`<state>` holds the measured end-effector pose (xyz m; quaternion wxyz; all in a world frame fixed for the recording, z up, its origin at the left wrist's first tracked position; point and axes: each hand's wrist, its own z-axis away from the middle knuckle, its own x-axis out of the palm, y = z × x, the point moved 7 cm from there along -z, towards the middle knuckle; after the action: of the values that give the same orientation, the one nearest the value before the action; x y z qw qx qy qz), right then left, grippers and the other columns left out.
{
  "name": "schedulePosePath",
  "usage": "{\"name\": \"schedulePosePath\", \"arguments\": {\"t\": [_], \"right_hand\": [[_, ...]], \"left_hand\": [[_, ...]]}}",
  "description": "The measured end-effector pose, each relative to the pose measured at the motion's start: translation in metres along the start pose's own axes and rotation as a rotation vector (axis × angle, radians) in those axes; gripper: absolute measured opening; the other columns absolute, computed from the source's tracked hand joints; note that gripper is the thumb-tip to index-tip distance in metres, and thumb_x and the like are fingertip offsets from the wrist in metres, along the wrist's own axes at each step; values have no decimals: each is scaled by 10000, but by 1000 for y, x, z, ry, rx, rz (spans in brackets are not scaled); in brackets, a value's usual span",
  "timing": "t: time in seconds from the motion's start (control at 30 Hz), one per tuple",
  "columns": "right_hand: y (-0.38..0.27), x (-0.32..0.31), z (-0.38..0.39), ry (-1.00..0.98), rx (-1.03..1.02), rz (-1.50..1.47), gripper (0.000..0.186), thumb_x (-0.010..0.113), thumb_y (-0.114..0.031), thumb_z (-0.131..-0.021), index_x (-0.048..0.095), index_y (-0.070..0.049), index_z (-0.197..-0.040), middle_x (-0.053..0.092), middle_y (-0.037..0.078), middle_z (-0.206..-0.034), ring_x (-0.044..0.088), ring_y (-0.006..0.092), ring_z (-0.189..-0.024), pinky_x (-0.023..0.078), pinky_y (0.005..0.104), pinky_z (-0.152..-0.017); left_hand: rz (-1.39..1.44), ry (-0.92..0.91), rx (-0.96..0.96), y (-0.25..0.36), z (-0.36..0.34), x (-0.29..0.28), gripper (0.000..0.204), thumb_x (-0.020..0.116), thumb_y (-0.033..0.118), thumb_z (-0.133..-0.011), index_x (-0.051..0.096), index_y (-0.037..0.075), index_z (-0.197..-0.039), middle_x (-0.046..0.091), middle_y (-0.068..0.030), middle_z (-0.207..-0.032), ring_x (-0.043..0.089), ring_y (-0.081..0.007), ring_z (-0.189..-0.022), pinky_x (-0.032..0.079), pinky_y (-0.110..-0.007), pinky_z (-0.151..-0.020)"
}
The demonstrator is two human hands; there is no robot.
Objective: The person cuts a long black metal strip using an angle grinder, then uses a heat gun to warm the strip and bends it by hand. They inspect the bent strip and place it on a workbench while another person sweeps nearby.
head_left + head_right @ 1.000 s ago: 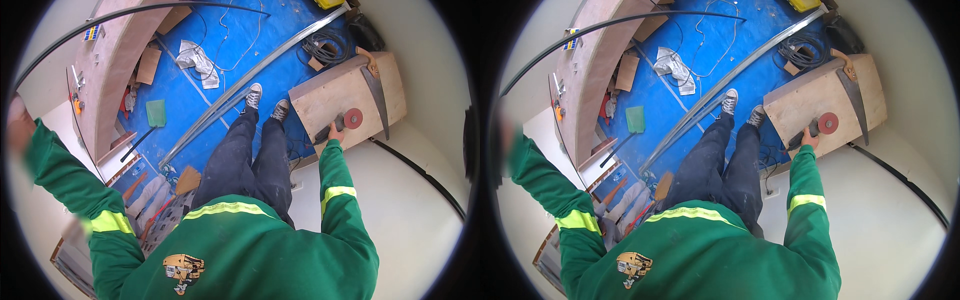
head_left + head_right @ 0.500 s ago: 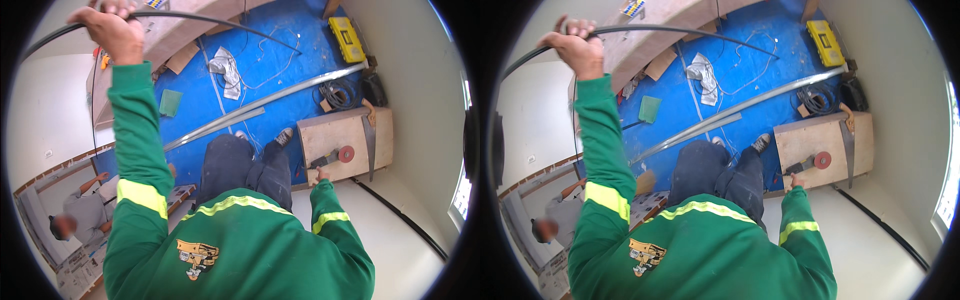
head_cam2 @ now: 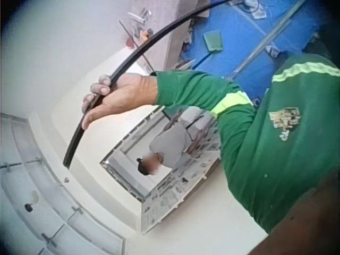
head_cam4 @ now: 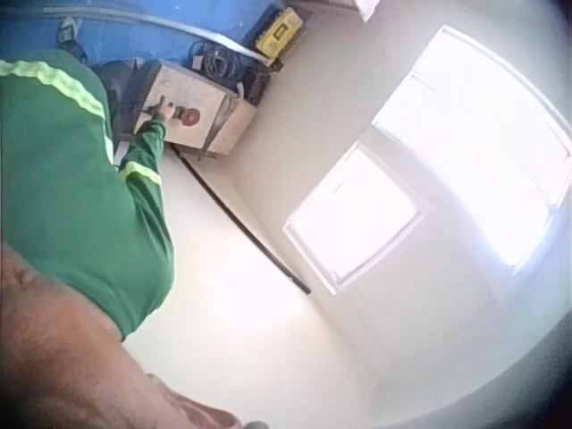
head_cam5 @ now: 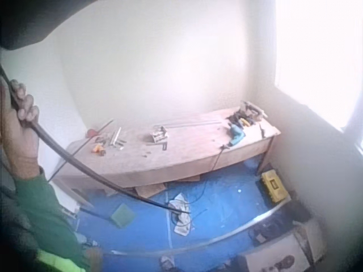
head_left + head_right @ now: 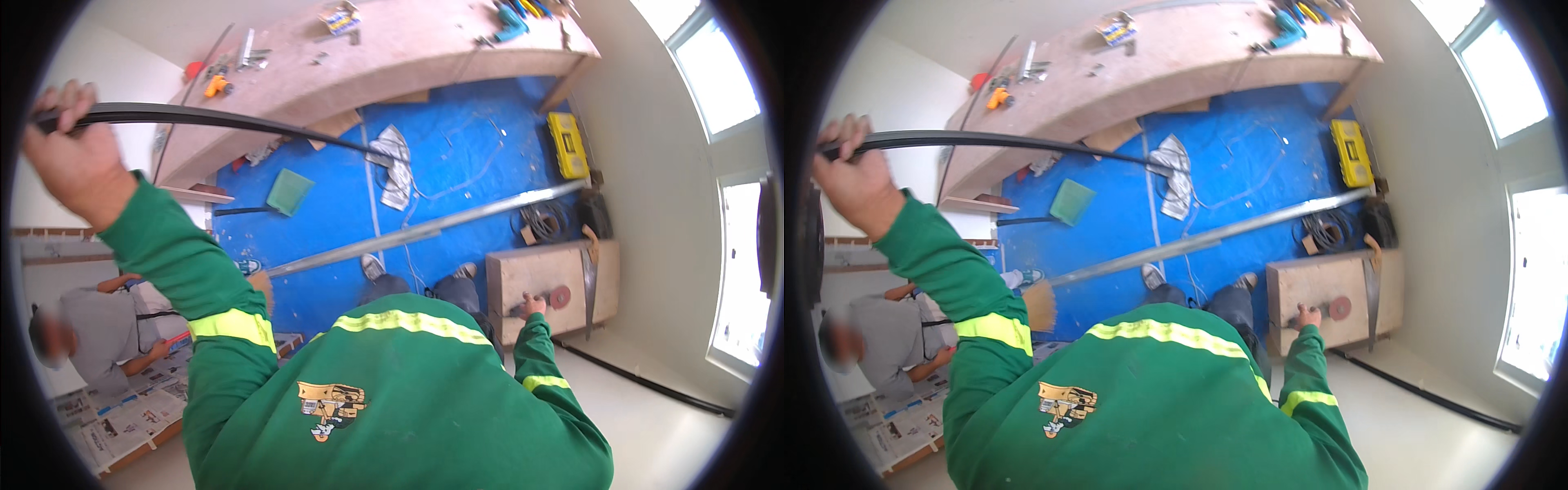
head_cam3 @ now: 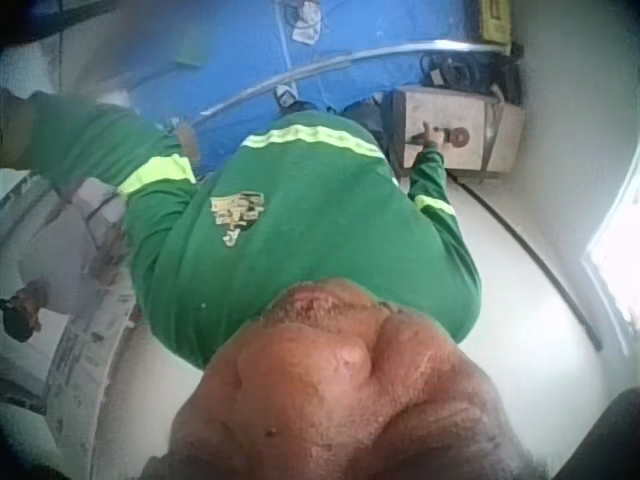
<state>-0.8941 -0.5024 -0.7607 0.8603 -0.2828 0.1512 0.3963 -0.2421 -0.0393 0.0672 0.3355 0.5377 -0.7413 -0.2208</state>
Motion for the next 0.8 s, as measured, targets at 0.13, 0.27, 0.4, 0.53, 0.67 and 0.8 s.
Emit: {"name": "schedulePosePath", "arguments": {"t": [0.13,0.27,0.4,0.53,0.67,0.8], "right_hand": [[-188,97,112,-217,-559,-122,692,795,-346,-1008,542,18,-1539,729,156,-1248,761,239,-991,598,430,-723],[-401,153,367,-484,-1126,-351,392,718,-248,-1090,676,13,-1380,747,61,-1062,719,134,-936,564,290,-796],[-513,129,638,-580,-1759,-342,207,739,-113,-1062,742,11,-1228,762,79,-1074,708,140,-1011,587,310,-895],[-546,123,788,-602,-2072,-268,297,805,-153,-1001,742,8,-1243,774,158,-1130,763,219,-1023,633,357,-842],[-555,146,826,-680,-2153,-170,362,821,-163,-994,731,24,-1291,764,174,-1185,764,191,-1007,658,338,-818],[-553,168,819,-723,-2113,-189,297,811,-128,-990,747,34,-1231,793,154,-1071,778,194,-923,668,346,-800]], "left_hand": [[-163,7,105,-17,68,-21,548,407,625,-1184,573,131,-1015,456,39,-777,364,-88,-659,322,-258,-628],[-314,95,-60,-66,112,-48,413,545,447,-1191,619,70,-1039,494,31,-764,426,-59,-653,352,-242,-600],[-339,6,40,-93,125,-65,339,583,379,-1187,635,68,-1060,445,60,-761,398,-39,-662,322,-241,-588],[-400,48,-42,-115,143,-87,285,612,333,-1179,653,75,-1062,445,60,-797,393,-46,-659,335,-253,-582],[-444,49,30,-118,163,-81,269,644,294,-1163,661,48,-1057,489,25,-876,423,-64,-694,372,-271,-605],[-436,67,41,-118,178,-73,226,670,224,-1146,669,8,-1078,519,-20,-947,475,-107,-779,411,-292,-668]]}}
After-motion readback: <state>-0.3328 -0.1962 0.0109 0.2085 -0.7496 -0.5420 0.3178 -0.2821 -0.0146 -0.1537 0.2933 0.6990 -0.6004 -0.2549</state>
